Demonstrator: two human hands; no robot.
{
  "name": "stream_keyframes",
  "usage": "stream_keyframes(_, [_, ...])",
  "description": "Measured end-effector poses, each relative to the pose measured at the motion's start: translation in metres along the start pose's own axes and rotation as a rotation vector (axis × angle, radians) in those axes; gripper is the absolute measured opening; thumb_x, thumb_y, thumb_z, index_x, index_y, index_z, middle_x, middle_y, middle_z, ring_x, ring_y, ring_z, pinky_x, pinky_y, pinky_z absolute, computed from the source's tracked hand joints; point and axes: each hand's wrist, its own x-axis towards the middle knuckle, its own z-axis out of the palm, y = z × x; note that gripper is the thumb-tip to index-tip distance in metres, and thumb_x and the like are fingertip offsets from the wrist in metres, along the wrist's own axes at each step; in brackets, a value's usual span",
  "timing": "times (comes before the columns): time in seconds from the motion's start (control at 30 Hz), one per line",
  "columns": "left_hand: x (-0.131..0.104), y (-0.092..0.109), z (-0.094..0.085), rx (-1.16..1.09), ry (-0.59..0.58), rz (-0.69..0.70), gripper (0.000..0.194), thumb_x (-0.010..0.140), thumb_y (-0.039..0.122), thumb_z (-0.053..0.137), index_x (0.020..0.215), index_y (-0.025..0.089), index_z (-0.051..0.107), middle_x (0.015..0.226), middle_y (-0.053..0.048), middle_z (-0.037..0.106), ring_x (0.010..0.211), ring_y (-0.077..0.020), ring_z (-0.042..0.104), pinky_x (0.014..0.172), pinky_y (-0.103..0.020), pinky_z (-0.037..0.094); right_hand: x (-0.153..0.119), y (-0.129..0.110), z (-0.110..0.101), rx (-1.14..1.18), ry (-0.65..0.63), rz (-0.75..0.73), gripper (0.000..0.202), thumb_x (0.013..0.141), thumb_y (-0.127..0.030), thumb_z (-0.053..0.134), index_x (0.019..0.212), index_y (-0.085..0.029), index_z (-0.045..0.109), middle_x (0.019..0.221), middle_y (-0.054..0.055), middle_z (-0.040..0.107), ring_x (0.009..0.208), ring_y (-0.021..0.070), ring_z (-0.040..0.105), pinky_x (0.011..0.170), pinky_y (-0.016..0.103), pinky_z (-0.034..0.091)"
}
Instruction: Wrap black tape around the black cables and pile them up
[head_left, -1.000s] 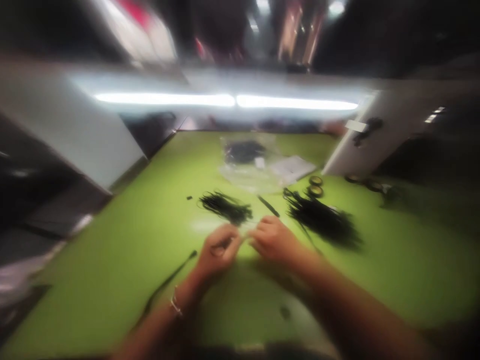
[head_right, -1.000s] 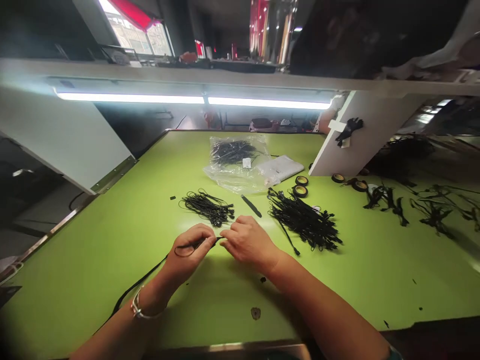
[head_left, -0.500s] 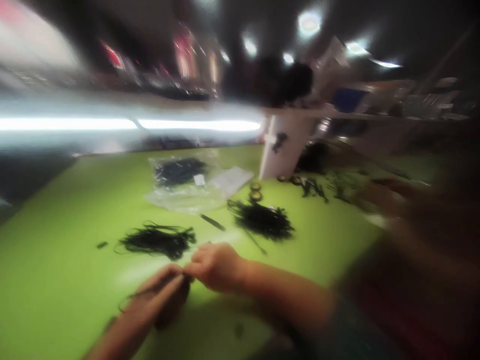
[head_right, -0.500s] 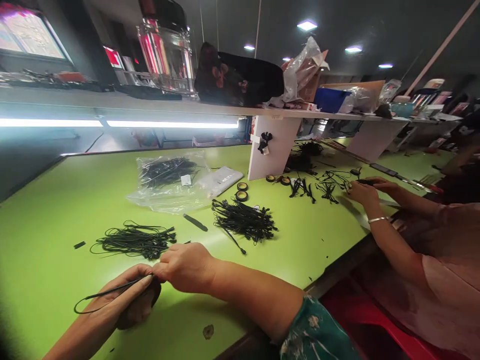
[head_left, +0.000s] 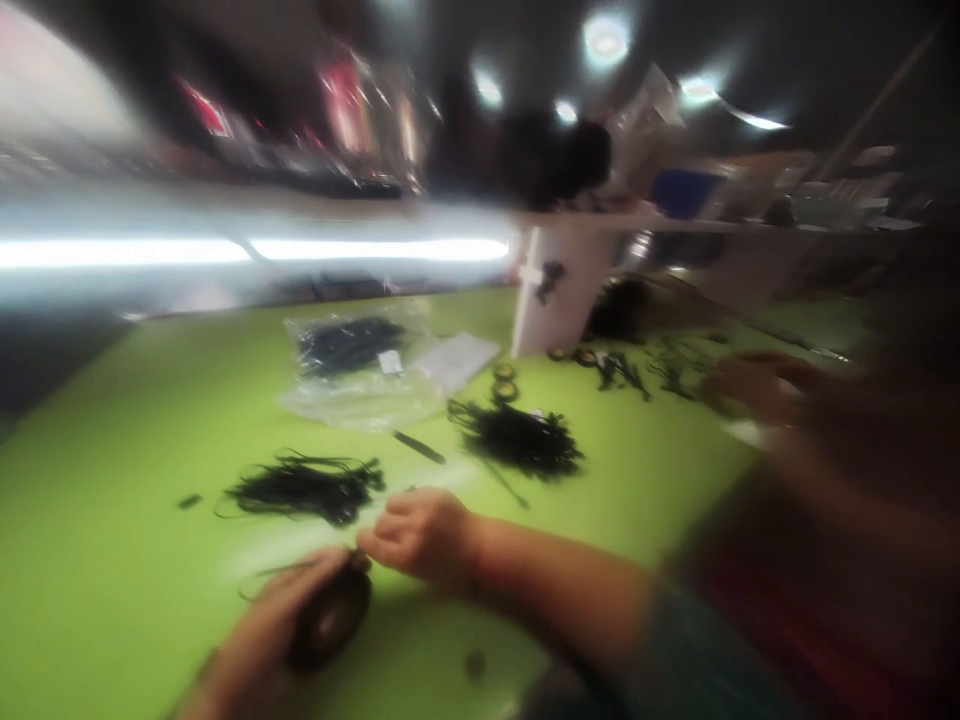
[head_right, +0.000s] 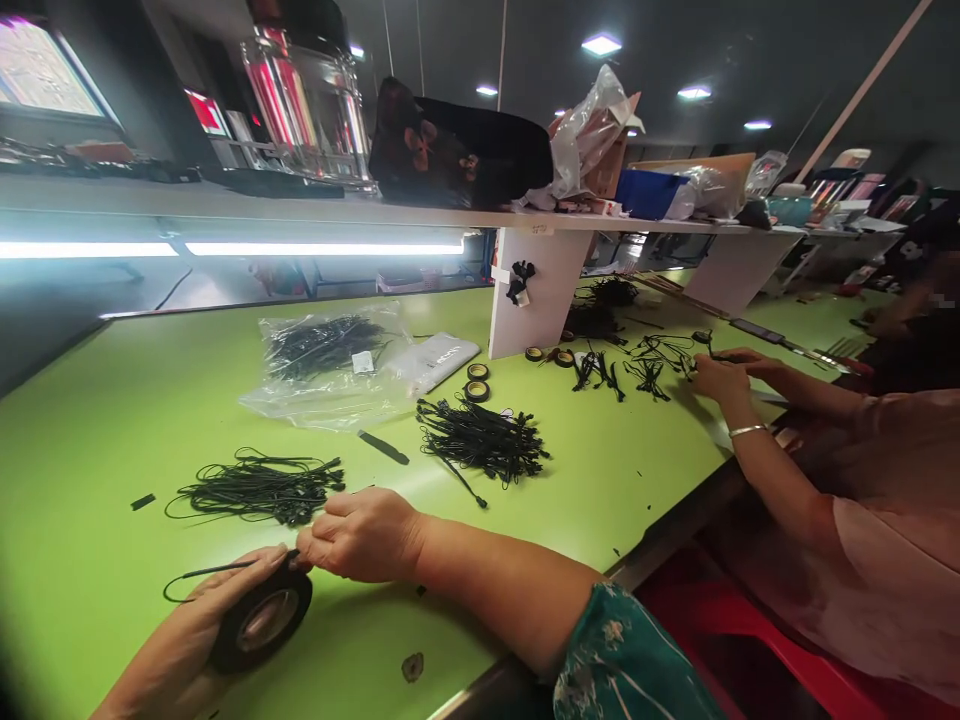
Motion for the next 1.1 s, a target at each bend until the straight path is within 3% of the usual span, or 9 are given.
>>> stream_keyframes(0.17, [0.001,-0.001,-0.003,0.151,0.012,0.094,0.024,0.061,0.034,0.079,0.070,0.014,0.072,0.067,-0.004,0.069,0.056,-0.0175,0.060,0.047,-0.025,0.047,-0.002,0.002,0.004,0.121,-0.015,0.053,0.018,0.094,-0.020,0.046,0.083,-0.018,0.061,0.068,0.000,0.058,0.066,0.0139,0.048,0.066,0.026,0.039])
stream_keyframes(0.3, [-0.007,-0.001,0.001,0.375,0.117,0.439,0.016,0.073,0.031,0.072,0.072,0.015,0.071,0.067,-0.004,0.067,0.062,-0.0159,0.060,0.053,-0.024,0.046,0.001,0.003,0.007,0.493,-0.029,0.246,0.016,0.092,-0.027,0.053,0.087,-0.017,0.065,0.077,0.004,0.067,0.071,0.0147,0.052,0.073,0.028,0.041])
stream_keyframes(0.43, [-0.004,-0.006,-0.004,0.620,-0.073,0.870,0.008,0.082,0.016,0.061,0.080,0.016,0.069,0.083,-0.008,0.067,0.078,-0.0181,0.061,0.072,-0.029,0.050,0.003,0.006,0.002,0.907,-0.279,0.453,0.024,0.092,-0.021,0.048,0.076,-0.016,0.065,0.070,0.001,0.065,0.064,0.0117,0.054,0.066,0.024,0.042])
stream_keyframes(0.53, [-0.004,-0.009,-0.008,0.689,-0.129,1.018,0.017,0.084,0.010,0.056,0.093,0.018,0.069,0.094,-0.010,0.067,0.085,-0.0183,0.062,0.077,-0.031,0.050,0.000,0.009,-0.001,1.159,-0.401,0.552,0.028,0.093,-0.029,0.048,0.078,-0.015,0.067,0.061,-0.002,0.059,0.057,0.0094,0.051,0.057,0.021,0.040])
stream_keyframes(0.6, [-0.005,-0.007,-0.008,0.672,-0.146,1.056,0.021,0.084,0.009,0.056,0.097,0.019,0.068,0.099,-0.010,0.067,0.088,-0.0183,0.062,0.080,-0.031,0.049,-0.002,0.010,0.000,1.182,-0.365,0.537,0.028,0.092,-0.031,0.049,0.082,-0.015,0.069,0.061,-0.002,0.059,0.056,0.0093,0.050,0.055,0.021,0.039])
stream_keyframes(0.7, [-0.007,-0.001,-0.006,0.562,-0.162,0.897,0.013,0.085,0.015,0.060,0.093,0.018,0.069,0.095,-0.009,0.067,0.087,-0.0182,0.061,0.079,-0.031,0.048,-0.004,0.009,0.005,0.884,-0.160,0.412,0.023,0.091,-0.026,0.051,0.081,-0.016,0.069,0.064,0.000,0.062,0.062,0.0114,0.051,0.062,0.024,0.038])
stream_keyframes(0.87, [-0.013,0.007,0.000,0.133,-0.307,0.284,0.024,0.084,0.034,0.065,0.093,0.013,0.067,0.059,0.001,0.052,0.051,-0.0087,0.046,0.049,-0.021,0.034,-0.005,0.002,0.002,0.176,0.108,0.175,0.022,0.094,-0.016,0.047,0.085,-0.018,0.067,0.059,0.001,0.058,0.067,0.0149,0.047,0.070,0.032,0.032])
stream_keyframes(1.0, [-0.012,0.005,0.003,-0.109,-0.287,0.057,0.029,0.078,0.040,0.070,0.078,0.011,0.067,0.044,0.005,0.042,0.040,-0.0055,0.034,0.041,-0.020,0.023,-0.006,-0.002,0.001,0.058,0.258,0.058,0.016,0.092,-0.012,0.052,0.099,-0.016,0.065,0.066,0.000,0.063,0.069,0.0152,0.049,0.072,0.032,0.033])
stream_keyframes(1.1, [-0.009,0.002,0.002,-0.114,-0.233,0.021,0.028,0.074,0.039,0.072,0.075,0.011,0.066,0.043,0.006,0.041,0.038,-0.0053,0.032,0.040,-0.020,0.022,-0.009,-0.002,0.007,0.074,0.249,0.073,0.019,0.092,-0.011,0.052,0.104,-0.018,0.065,0.068,0.000,0.064,0.072,0.0151,0.051,0.074,0.032,0.034])
